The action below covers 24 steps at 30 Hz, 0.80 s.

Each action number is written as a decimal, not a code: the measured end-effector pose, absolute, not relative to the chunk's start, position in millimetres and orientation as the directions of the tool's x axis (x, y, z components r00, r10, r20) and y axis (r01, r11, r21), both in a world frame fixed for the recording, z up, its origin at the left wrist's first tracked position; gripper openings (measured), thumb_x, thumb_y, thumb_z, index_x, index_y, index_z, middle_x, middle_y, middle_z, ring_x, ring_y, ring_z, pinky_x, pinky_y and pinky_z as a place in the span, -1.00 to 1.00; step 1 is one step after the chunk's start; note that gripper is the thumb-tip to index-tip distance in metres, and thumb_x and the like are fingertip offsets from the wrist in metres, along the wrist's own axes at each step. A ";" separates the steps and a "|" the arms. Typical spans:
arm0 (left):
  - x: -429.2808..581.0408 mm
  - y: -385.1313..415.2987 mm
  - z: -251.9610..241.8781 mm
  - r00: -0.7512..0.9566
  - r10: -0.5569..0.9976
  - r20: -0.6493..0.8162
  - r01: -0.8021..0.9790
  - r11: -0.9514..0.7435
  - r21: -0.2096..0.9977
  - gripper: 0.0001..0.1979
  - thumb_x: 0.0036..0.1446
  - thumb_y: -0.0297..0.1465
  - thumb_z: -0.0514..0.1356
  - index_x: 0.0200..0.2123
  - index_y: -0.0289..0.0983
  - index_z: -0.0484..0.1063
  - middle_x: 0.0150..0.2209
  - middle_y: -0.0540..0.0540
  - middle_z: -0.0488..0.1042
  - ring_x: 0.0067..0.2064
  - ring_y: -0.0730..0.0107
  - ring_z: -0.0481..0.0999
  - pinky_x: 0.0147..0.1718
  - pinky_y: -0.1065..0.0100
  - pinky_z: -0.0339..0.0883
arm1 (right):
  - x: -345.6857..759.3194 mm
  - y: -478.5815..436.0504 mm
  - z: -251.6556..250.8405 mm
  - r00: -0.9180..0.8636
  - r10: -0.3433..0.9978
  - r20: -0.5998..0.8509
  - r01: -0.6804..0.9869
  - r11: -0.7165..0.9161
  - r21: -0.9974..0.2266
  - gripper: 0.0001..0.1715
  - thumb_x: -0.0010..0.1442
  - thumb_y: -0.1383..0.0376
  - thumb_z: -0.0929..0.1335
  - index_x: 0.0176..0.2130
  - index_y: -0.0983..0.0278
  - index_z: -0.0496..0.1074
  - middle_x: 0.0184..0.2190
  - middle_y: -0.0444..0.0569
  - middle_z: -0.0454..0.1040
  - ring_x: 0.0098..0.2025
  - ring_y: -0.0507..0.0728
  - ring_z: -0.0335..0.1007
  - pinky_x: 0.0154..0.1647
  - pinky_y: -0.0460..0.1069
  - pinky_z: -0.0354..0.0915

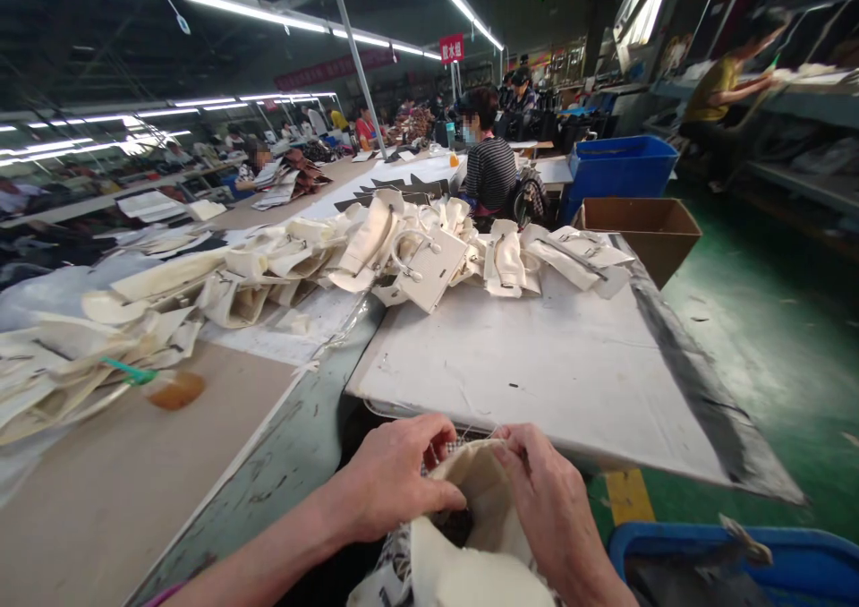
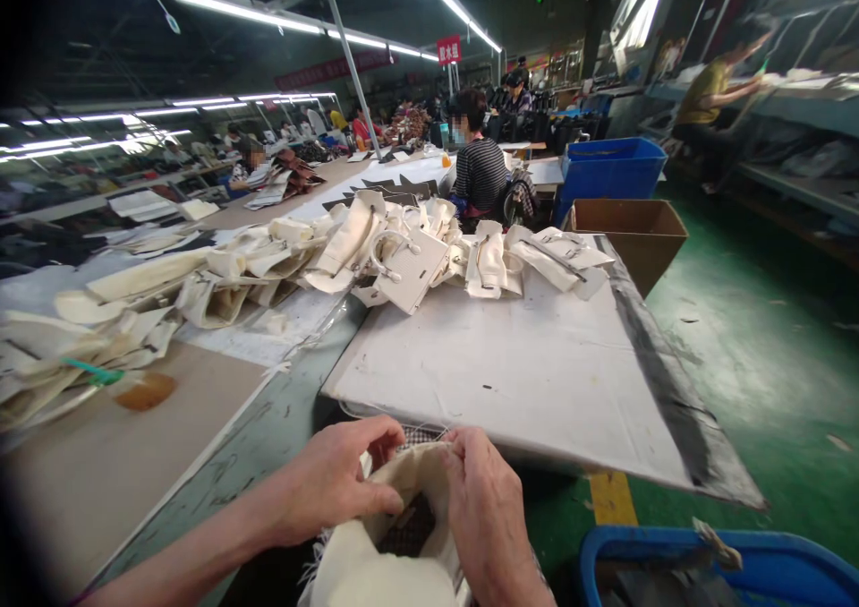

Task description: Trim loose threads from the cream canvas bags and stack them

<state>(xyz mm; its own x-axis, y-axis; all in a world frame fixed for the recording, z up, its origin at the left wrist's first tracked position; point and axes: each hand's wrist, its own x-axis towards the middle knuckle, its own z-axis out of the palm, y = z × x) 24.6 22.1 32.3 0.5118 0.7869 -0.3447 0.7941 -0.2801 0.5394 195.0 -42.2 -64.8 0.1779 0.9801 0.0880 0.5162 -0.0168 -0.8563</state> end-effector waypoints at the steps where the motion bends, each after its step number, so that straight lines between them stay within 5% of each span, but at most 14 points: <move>1: 20.7 19.5 31.1 0.502 0.790 -0.352 0.812 -0.290 0.507 -0.74 -0.15 -0.33 0.35 -0.33 -0.24 0.45 -0.39 0.06 0.46 -0.38 0.39 0.38 -0.47 0.47 0.14 | 195.2 -41.5 -64.9 0.176 0.979 0.100 0.515 -0.006 -0.857 -0.79 0.30 0.23 0.19 -0.38 0.19 0.26 -0.38 -0.11 0.50 -0.38 0.10 0.42 -0.34 -0.05 0.28; 4: 12.4 14.7 25.6 0.547 0.769 -0.331 0.791 -0.345 0.506 -0.91 0.01 -0.42 0.20 -0.38 -0.24 0.51 -0.43 0.05 0.44 -0.38 0.41 0.37 -0.43 0.47 0.15 | 196.3 -38.5 -62.5 0.159 0.977 0.140 0.522 0.037 -0.852 -0.79 0.29 0.26 0.20 -0.40 0.19 0.25 -0.41 -0.10 0.49 -0.41 0.08 0.41 -0.37 -0.06 0.28; 9: 4.4 22.2 23.1 0.724 0.630 -0.281 0.582 -0.339 0.739 -0.70 0.08 -0.54 0.03 -0.22 -0.25 0.52 -0.27 0.01 0.52 -0.24 0.39 0.42 -0.23 0.46 0.24 | 201.0 -33.2 -55.8 0.050 0.987 0.155 0.522 0.107 -0.846 -0.84 0.23 0.32 0.22 -0.41 0.20 0.25 -0.41 -0.13 0.48 -0.43 0.06 0.38 -0.41 -0.09 0.27; 16: -16.4 51.7 12.0 0.847 0.360 -0.390 0.441 -0.068 0.895 -0.75 0.11 -0.36 0.18 -0.18 -0.33 0.55 -0.28 -0.07 0.55 -0.23 0.29 0.48 -0.24 0.41 0.37 | 201.7 -39.6 -44.4 -0.073 0.995 0.069 0.437 0.094 -0.894 -0.83 0.22 0.37 0.23 -0.43 0.21 0.21 -0.32 -0.14 0.49 -0.38 0.03 0.35 -0.35 -0.11 0.23; 20: -23.1 77.7 -12.2 0.862 0.172 -0.476 0.446 0.187 0.875 -0.64 -0.01 -0.30 0.31 -0.14 -0.35 0.56 -0.25 -0.08 0.57 -0.21 0.22 0.53 -0.22 0.36 0.44 | 197.5 -42.6 -37.8 -0.108 0.994 0.003 0.413 0.047 -0.910 -0.81 0.23 0.35 0.24 -0.44 0.21 0.18 -0.31 -0.14 0.49 -0.38 0.02 0.34 -0.34 -0.10 0.21; 24: -19.8 105.0 -35.6 0.841 0.035 -0.540 0.515 0.253 0.819 -0.57 -0.13 -0.29 0.39 -0.14 -0.35 0.57 -0.23 -0.08 0.59 -0.21 0.20 0.56 -0.22 0.35 0.46 | 192.9 -41.7 -38.0 -0.076 0.997 -0.020 0.451 0.016 -0.892 -0.82 0.20 0.36 0.23 -0.45 0.21 0.19 -0.34 -0.13 0.50 -0.39 0.03 0.35 -0.37 -0.10 0.22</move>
